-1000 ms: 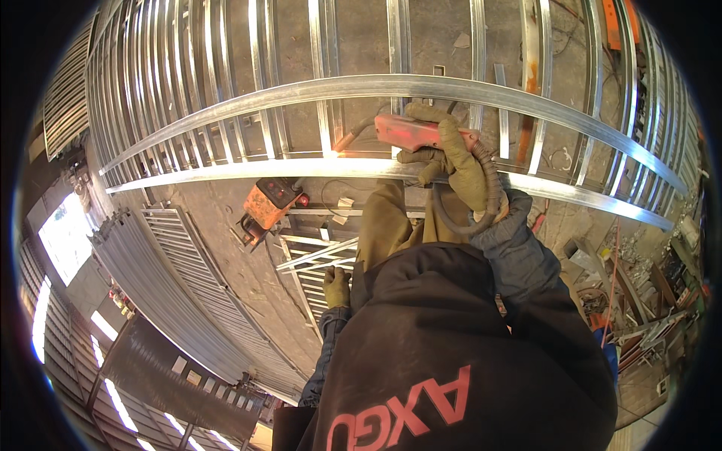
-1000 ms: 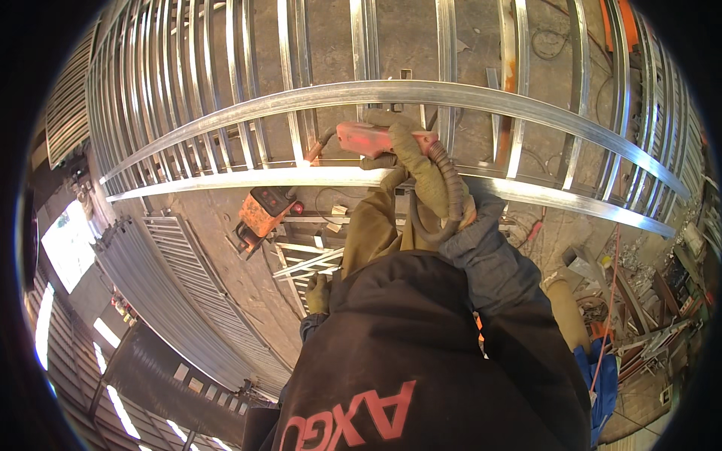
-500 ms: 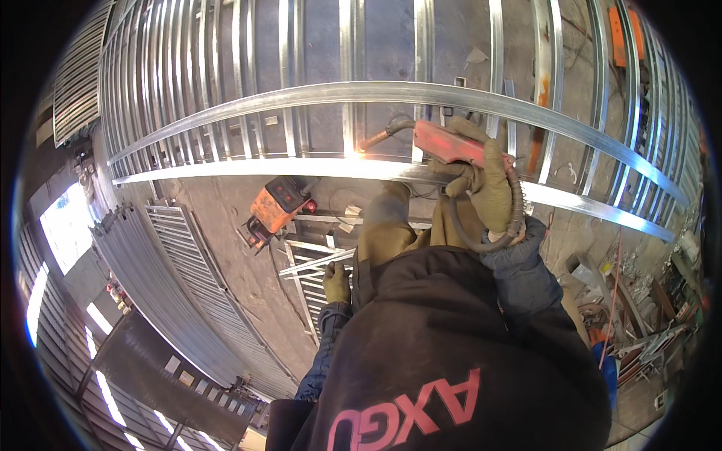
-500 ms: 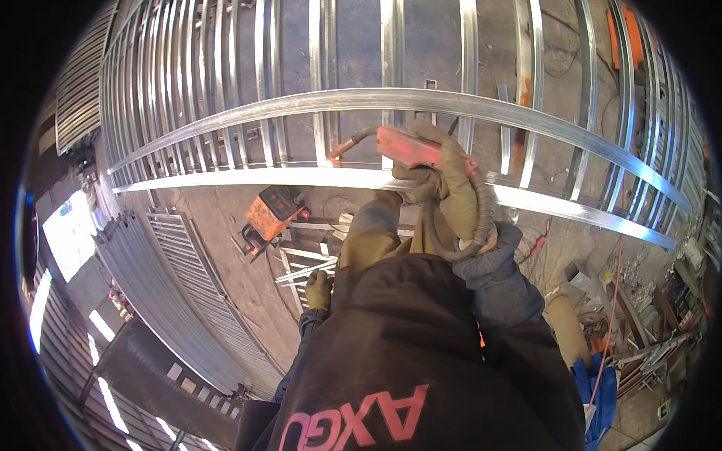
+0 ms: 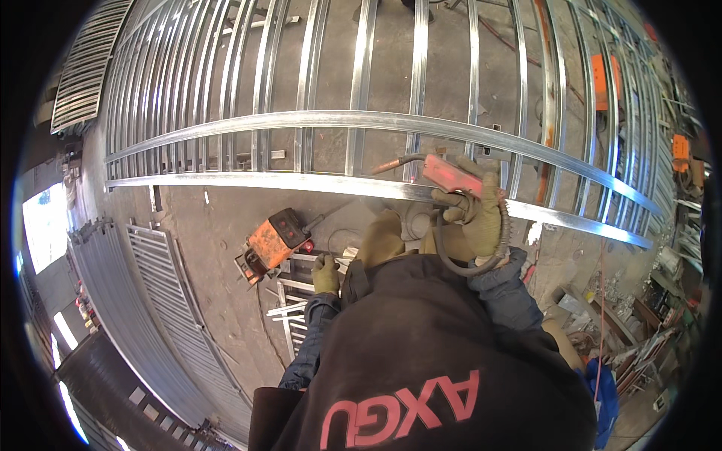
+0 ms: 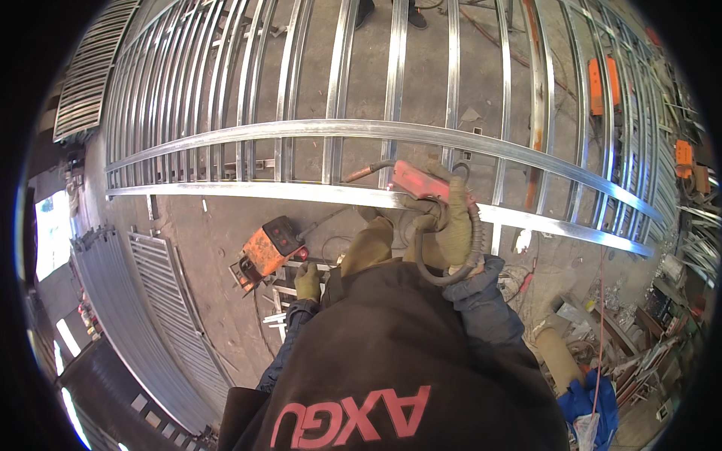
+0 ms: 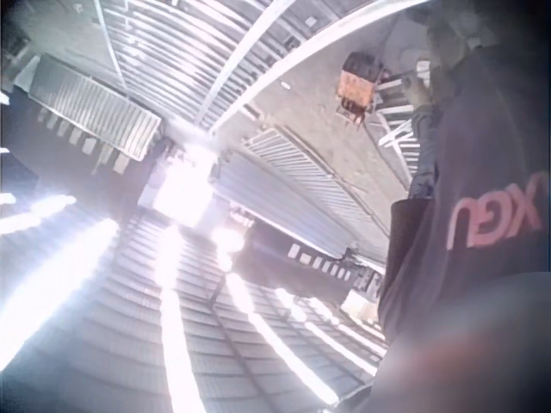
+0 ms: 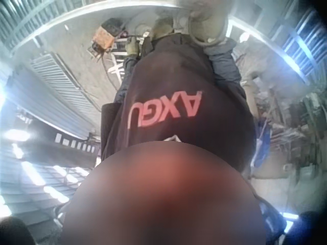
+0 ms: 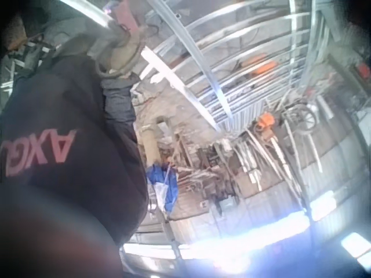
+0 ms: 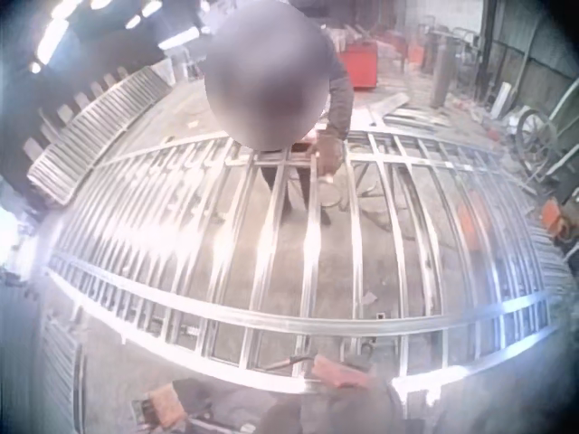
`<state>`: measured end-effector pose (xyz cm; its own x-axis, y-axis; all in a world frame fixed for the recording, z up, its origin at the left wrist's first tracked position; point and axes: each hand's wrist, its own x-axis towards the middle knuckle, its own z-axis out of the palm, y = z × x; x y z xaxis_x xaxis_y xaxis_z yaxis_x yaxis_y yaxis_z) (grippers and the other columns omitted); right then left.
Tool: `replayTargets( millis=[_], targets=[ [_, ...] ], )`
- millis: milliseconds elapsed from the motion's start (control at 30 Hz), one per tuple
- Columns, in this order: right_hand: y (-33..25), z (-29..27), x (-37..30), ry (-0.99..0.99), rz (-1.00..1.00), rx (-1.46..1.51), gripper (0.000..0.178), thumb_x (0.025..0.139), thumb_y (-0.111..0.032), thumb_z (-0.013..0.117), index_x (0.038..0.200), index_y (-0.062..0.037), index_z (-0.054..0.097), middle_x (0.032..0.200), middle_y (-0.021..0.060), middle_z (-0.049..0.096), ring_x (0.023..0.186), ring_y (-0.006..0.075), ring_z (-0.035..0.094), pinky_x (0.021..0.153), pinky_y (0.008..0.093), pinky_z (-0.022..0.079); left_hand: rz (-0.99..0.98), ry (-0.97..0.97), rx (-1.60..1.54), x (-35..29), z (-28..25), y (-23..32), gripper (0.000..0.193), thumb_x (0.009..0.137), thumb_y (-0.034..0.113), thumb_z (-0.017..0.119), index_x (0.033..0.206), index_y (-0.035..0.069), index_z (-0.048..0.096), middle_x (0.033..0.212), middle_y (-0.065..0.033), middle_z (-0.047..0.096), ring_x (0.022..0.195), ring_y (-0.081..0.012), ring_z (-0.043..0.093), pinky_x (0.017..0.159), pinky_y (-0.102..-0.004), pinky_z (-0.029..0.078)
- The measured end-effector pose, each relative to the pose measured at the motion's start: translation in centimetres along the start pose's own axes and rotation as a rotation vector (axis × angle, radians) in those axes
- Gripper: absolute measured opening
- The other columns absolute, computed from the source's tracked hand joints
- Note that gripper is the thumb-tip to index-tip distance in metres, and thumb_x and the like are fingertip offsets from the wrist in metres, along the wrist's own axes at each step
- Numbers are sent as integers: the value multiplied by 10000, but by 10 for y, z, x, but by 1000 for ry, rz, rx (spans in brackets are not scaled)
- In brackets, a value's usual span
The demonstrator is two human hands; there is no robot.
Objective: The person welds a large metal frame structure using a welding torch. They repeatedly position the torch at intersections of metal bars and apply welds, creating bright flashes. Another worker is visible nearby, also working on the frame.
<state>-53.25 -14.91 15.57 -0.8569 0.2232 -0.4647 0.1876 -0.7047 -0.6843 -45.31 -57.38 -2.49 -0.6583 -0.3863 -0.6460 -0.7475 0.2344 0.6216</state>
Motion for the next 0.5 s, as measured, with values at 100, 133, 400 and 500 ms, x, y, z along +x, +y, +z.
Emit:
replayTargets(
  millis=[100, 133, 400, 500],
  targets=[
    [23, 28, -5, -2, -35, 140, 745, 1151, -584, 506, 1576, 28, 491, 1377, 282, 715, 1049, 315, 820, 683, 324, 715, 273, -78, 434, 40, -42, -23, 395, 1022, 278, 644, 1247, -44, 691, 1056, -110, 771, 910, -227, 752, 757, -376, 586],
    [31, 29, -3, 16, -58, 121, 739, 1151, -574, 515, 1574, 31, 492, 1374, 282, 717, 1049, 310, 820, 676, 315, 712, 299, -52, 449, 49, -47, -25, 349, 1019, 279, 644, 1168, -32, 700, 1000, -105, 760, 879, -216, 731, 746, -377, 575],
    [27, 48, -16, 76, -84, 157, 590, 1176, -451, 544, 1562, -3, 536, 1284, 187, 738, 981, 227, 817, 655, 247, 667, -53, 27, -89, 75, -66, -22, 223, 977, 234, 671, 947, 14, 683, 787, -40, 646, 718, -158, 612, 661, -334, 519],
    [20, 47, -11, 85, -34, 127, 558, 1170, -443, 571, 1538, -24, 567, 1202, 135, 751, 947, 195, 813, 652, 230, 650, 0, 20, 18, 80, -60, -13, 223, 989, 231, 657, 918, 19, 663, 799, -51, 656, 726, -170, 626, 689, -342, 535]
  ],
)
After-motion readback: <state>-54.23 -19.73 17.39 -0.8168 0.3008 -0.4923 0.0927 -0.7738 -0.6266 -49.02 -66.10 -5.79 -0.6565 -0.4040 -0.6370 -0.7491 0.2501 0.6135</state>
